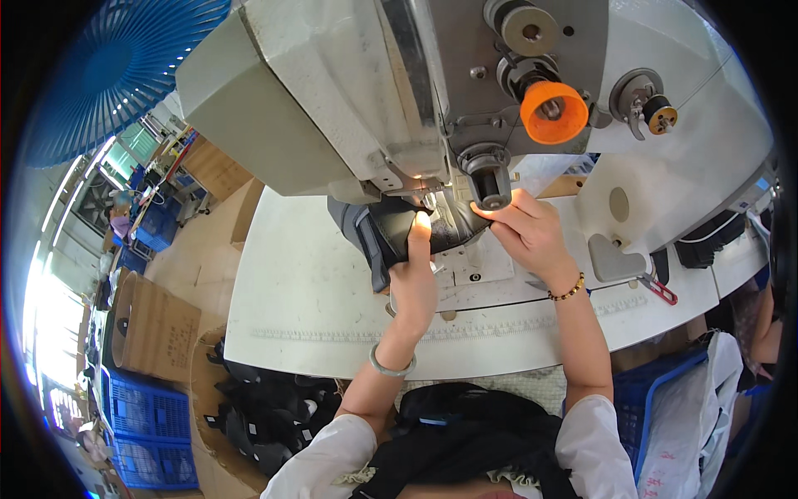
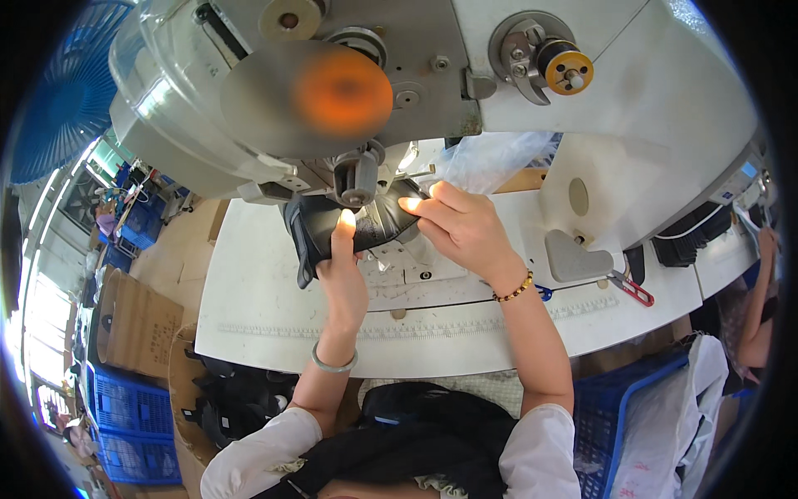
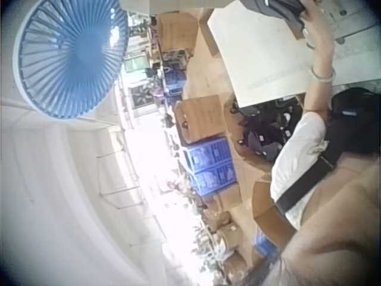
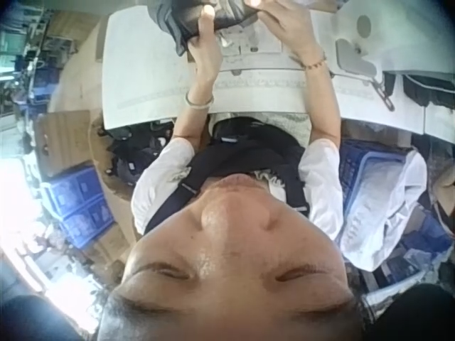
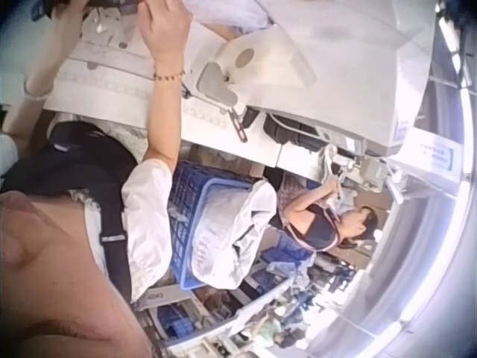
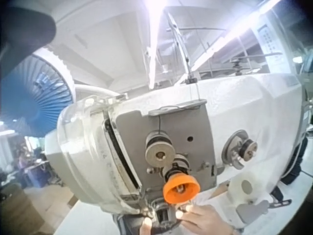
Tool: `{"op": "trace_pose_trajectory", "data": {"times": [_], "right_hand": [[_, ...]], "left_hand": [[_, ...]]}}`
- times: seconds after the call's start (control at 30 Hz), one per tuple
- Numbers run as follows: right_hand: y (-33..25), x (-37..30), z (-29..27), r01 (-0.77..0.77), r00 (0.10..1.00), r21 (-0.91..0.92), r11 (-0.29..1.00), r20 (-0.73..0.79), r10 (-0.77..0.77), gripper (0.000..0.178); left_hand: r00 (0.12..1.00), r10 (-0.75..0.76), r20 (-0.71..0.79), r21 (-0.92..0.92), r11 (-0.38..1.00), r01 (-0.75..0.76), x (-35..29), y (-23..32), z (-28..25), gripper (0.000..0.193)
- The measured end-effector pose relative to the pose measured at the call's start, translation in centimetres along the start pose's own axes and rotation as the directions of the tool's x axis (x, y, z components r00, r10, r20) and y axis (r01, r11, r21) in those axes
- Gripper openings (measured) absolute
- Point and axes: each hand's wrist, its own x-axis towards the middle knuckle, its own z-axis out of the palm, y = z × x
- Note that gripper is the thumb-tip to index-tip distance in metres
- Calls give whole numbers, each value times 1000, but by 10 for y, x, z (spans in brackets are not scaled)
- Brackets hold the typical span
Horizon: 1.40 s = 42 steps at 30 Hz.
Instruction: Sewing and trimming a black shoe component using a specialized industrial sewing machine.
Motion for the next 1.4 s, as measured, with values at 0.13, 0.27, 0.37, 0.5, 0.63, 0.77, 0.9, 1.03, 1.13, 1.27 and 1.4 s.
{"op": "trace_pose_trajectory", "data": {"times": [0.13, 0.27, 0.37, 0.5, 0.63, 0.77, 0.9, 1.03, 1.13, 1.27, 1.4], "right_hand": [[-1, 0, -4, 20, 999, -36, 999, 30, -19, 24], [-11, 0, -5, 116, 993, -131, 985, 52, -111, 25], [-13, 1, -5, 132, 989, -189, 973, 86, -118, 25], [-12, 1, -4, 109, 992, -158, 981, 84, -97, 25], [-4, 1, -8, 43, 998, -45, 998, 56, -40, 23], [-2, 2, -7, 39, 999, 0, 999, 27, -39, 21], [-3, 4, -6, 41, 999, 8, 999, 24, -41, 22], [-2, 2, -8, 33, 998, -11, 999, 54, -32, 23], [-2, 2, -8, 60, 997, -24, 998, 56, -59, 23], [-1, 0, -4, 53, 998, -1, 999, 42, -52, 24], [-2, 0, -4, 54, 998, 5, 999, 25, -54, 24]], "left_hand": [[1000, -2, 1, -55, 998, 2, 3, -7, 0, 34], [967, 255, 13, 0, 967, -255, 20, -33, -6, 26], [926, 368, 88, 329, 867, -376, 23, -37, -10, 48], [869, 469, 157, 472, 737, -483, 19, -26, -11, 34], [962, 263, -75, 191, 951, -245, 5, -12, 7, 28], [980, 128, -152, -153, 976, -152, 2, -13, 12, 31], [963, 222, -155, -133, 961, -243, 5, -18, 12, 30], [982, 159, -101, -122, 978, -171, 2, -13, 9, 30], [973, 206, -109, -156, 963, -221, 3, -14, 10, 31], [961, 264, -76, -119, 955, -272, 1, -24, 8, 33], [945, 314, -95, -108, 940, -323, 5, -27, 7, 32]]}}
